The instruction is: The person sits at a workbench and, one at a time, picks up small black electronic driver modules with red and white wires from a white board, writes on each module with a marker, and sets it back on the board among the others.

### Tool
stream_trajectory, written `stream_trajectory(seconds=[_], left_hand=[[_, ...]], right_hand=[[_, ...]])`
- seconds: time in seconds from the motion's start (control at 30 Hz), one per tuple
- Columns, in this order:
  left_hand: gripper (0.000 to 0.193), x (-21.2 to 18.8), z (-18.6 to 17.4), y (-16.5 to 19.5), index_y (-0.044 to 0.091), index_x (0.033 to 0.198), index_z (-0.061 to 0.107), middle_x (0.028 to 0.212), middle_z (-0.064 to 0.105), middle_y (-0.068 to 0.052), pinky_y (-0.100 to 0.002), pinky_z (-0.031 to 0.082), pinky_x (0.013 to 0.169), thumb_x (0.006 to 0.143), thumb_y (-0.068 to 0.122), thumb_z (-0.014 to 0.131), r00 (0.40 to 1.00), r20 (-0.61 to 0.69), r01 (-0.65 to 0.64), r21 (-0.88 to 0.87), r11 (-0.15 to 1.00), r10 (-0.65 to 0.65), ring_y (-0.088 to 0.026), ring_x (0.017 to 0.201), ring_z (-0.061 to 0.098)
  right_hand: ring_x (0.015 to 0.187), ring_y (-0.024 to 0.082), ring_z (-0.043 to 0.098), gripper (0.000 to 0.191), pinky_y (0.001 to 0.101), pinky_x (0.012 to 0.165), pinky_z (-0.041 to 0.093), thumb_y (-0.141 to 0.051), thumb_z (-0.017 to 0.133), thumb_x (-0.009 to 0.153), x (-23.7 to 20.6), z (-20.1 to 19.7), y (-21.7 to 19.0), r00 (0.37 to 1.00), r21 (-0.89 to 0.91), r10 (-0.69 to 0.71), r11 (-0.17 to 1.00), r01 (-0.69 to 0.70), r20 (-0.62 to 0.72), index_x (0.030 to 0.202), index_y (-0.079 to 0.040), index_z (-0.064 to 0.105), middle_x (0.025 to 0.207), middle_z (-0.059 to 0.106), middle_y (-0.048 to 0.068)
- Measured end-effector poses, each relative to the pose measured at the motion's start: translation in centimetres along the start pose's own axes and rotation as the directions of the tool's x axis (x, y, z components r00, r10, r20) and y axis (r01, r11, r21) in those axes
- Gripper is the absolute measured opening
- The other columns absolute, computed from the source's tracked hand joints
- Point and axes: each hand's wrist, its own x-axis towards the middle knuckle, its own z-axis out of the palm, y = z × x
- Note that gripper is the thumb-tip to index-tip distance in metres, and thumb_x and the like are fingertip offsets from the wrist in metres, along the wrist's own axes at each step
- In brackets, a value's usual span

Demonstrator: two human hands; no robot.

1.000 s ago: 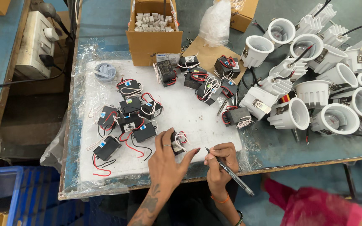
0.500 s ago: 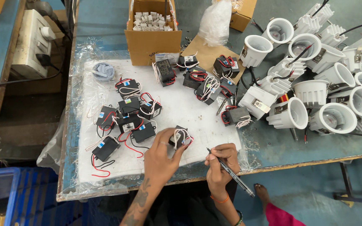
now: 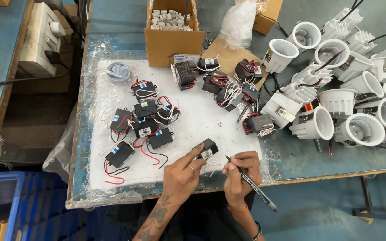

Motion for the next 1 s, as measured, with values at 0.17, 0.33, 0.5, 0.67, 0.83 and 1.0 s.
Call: stream_trajectory(seconds=[0.17, 0.33, 0.5, 0.67, 0.83, 1.0], left_hand=[[0.018, 0.5, -0.4, -0.3, 0.008, 0.087, 0.074, 0.125, 0.073, -0.008, -0.032, 0.058, 0.062, 0.073, -0.003, 0.074, 0.999, 0.038, 0.019, -0.015, 1.000, -0.019, -0.026, 0.079, 0.076], [0.017, 0.5, -0.9, -0.8, 0.009, 0.081, 0.075, 0.122, 0.075, -0.006, -0.032, 0.058, 0.061, 0.071, -0.004, 0.073, 0.991, 0.061, 0.127, -0.096, 0.987, -0.122, -0.024, 0.074, 0.075], [0.016, 0.2, -1.0, -1.5, 0.009, 0.079, 0.075, 0.124, 0.074, -0.007, -0.032, 0.058, 0.064, 0.069, -0.004, 0.072, 0.996, 0.058, 0.082, -0.120, 0.989, -0.075, -0.023, 0.076, 0.075], [0.017, 0.2, -1.0, -2.0, 0.007, 0.078, 0.074, 0.124, 0.074, -0.009, -0.033, 0.058, 0.064, 0.066, -0.005, 0.072, 0.996, 0.060, 0.065, -0.105, 0.992, -0.059, -0.024, 0.076, 0.074], [0.018, 0.4, -0.9, -2.3, 0.007, 0.078, 0.074, 0.124, 0.075, -0.009, -0.033, 0.058, 0.063, 0.066, -0.007, 0.071, 0.995, 0.054, 0.093, -0.114, 0.989, -0.087, -0.024, 0.075, 0.074], [0.019, 0.2, -0.9, -2.7, 0.007, 0.078, 0.073, 0.124, 0.074, -0.010, -0.033, 0.058, 0.063, 0.065, -0.007, 0.072, 0.998, 0.058, 0.046, -0.104, 0.993, -0.040, -0.023, 0.076, 0.073]], right_hand=[[0.071, 0.012, 0.061, 0.009, 0.0243, 0.060, 0.054, 0.012, 0.055, 0.089, 0.4, 1.9, -0.5, 0.991, 0.137, 0.050, 0.988, -0.068, 0.126, 0.094, 0.004, 0.055, 0.103, 0.054, 0.015], [0.071, 0.014, 0.060, 0.006, 0.0263, 0.062, 0.052, 0.011, 0.054, 0.091, 0.4, 3.1, 0.8, 0.972, 0.152, 0.197, 0.965, -0.215, 0.125, 0.093, 0.006, 0.056, 0.101, 0.054, 0.015], [0.070, 0.013, 0.058, 0.006, 0.0268, 0.058, 0.050, 0.010, 0.054, 0.090, -0.8, 2.7, 1.5, 0.982, 0.178, 0.185, 0.966, -0.189, 0.038, 0.091, 0.005, 0.054, 0.100, 0.053, 0.014], [0.061, 0.010, 0.054, 0.007, 0.0251, 0.054, 0.046, 0.011, 0.057, 0.085, -0.9, 3.2, 1.6, 0.989, 0.057, 0.137, 0.989, -0.140, 0.046, 0.086, 0.004, 0.055, 0.098, 0.056, 0.013], [0.069, 0.014, 0.057, 0.012, 0.0262, 0.061, 0.045, 0.008, 0.064, 0.078, -0.5, 3.6, 0.7, 0.980, -0.348, -0.065, 0.929, 0.128, 0.187, 0.080, 0.000, 0.055, 0.087, 0.060, 0.012], [0.068, 0.014, 0.059, 0.013, 0.0253, 0.060, 0.046, 0.007, 0.065, 0.075, -0.2, 4.0, 0.9, 0.976, -0.357, -0.091, 0.921, 0.158, 0.198, 0.078, 0.000, 0.054, 0.084, 0.060, 0.011]])
